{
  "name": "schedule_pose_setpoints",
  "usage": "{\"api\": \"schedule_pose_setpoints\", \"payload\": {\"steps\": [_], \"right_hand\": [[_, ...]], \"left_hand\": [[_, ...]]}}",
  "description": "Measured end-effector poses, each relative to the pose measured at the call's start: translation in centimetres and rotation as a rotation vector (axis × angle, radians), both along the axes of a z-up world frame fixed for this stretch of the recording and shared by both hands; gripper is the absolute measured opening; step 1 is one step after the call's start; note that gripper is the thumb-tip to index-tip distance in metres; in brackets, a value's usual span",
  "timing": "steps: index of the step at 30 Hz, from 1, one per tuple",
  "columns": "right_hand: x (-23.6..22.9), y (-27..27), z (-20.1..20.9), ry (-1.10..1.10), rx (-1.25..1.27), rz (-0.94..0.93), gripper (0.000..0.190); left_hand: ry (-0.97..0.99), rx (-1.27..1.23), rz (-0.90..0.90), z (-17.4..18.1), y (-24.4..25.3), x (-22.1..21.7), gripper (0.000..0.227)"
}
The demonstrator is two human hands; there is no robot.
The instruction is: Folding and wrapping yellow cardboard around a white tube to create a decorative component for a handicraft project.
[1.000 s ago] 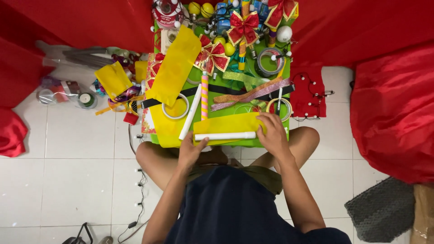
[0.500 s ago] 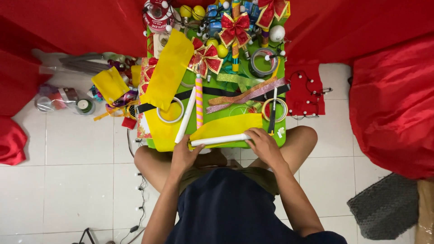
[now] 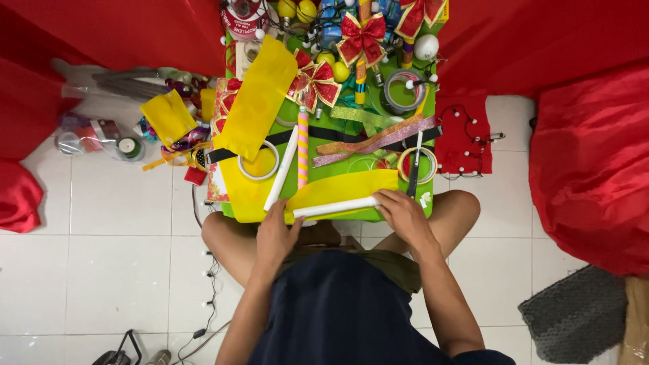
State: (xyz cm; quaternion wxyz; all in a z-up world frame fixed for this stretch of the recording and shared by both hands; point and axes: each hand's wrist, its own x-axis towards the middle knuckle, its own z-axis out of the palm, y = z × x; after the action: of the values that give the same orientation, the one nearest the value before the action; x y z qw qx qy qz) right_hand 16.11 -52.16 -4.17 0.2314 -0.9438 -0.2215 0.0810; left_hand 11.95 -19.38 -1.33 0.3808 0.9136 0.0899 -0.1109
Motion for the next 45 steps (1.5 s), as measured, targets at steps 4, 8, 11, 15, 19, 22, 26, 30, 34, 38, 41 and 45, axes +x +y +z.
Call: {"api": "schedule_pose_setpoints", "payload": {"steps": [4,8,11,15,19,22,26,30,34,38,41,45], "right_hand": [[0.2,0.1,-0.3,-0.002,-0.011,0.001,0.027],[0.2,0.1,-1.1,-0.003,0.002,-0.025,0.025],[0.1,-0.4,-2.2,-0.024,-0.043,-0.013,0.025],[0.2,-0.4,-1.4,0.006,-0.055,-0.007,0.027],[0.2,-0.5,-1.5,0.023,-0.06,-0.009,0.028],[0.2,-0.5,-1.5,0.044,-0.064,-0.02,0.03],[0.0,-0.4,0.9,0.053,0.023,-0.048,0.033],[0.0,-1.5,0.9,-0.077,0.108,-0.164,0.034],[0.0,-2.6,2.0,-0.094,0.146,-0.255,0.034],[-0.5,-2.6,2.1,-0.114,0.146,-0.297,0.032],[-0.8,-1.8,1.9,-0.12,0.132,-0.259,0.029],[-1.2,1.1,2.8,-0.105,0.119,-0.115,0.025]], "left_hand": [[-0.241,0.273,0.021,2.4,-1.7,-1.1,0.047],[-0.724,0.375,-0.16,-1.9,-2.9,-1.1,0.027],[-0.779,0.308,-0.369,-3.3,-3.6,-0.2,0.024],[-0.71,0.331,-0.494,-6.5,-3.9,0.4,0.037],[-0.733,0.332,-0.492,-7.0,-3.7,0.3,0.031],[-0.77,0.319,-0.469,-7.0,-3.7,0.6,0.024],[-0.783,0.266,-0.481,-5.9,-3.5,0.8,0.021],[-0.751,0.247,-0.513,-5.2,-3.3,1.0,0.021],[-0.741,0.238,-0.521,-5.3,-3.6,0.8,0.023],[-0.764,0.233,-0.52,-5.2,-3.7,1.0,0.022],[-0.773,0.221,-0.512,-4.7,-3.6,1.2,0.021],[-0.776,0.19,-0.489,-5.0,-3.6,1.1,0.02]]}}
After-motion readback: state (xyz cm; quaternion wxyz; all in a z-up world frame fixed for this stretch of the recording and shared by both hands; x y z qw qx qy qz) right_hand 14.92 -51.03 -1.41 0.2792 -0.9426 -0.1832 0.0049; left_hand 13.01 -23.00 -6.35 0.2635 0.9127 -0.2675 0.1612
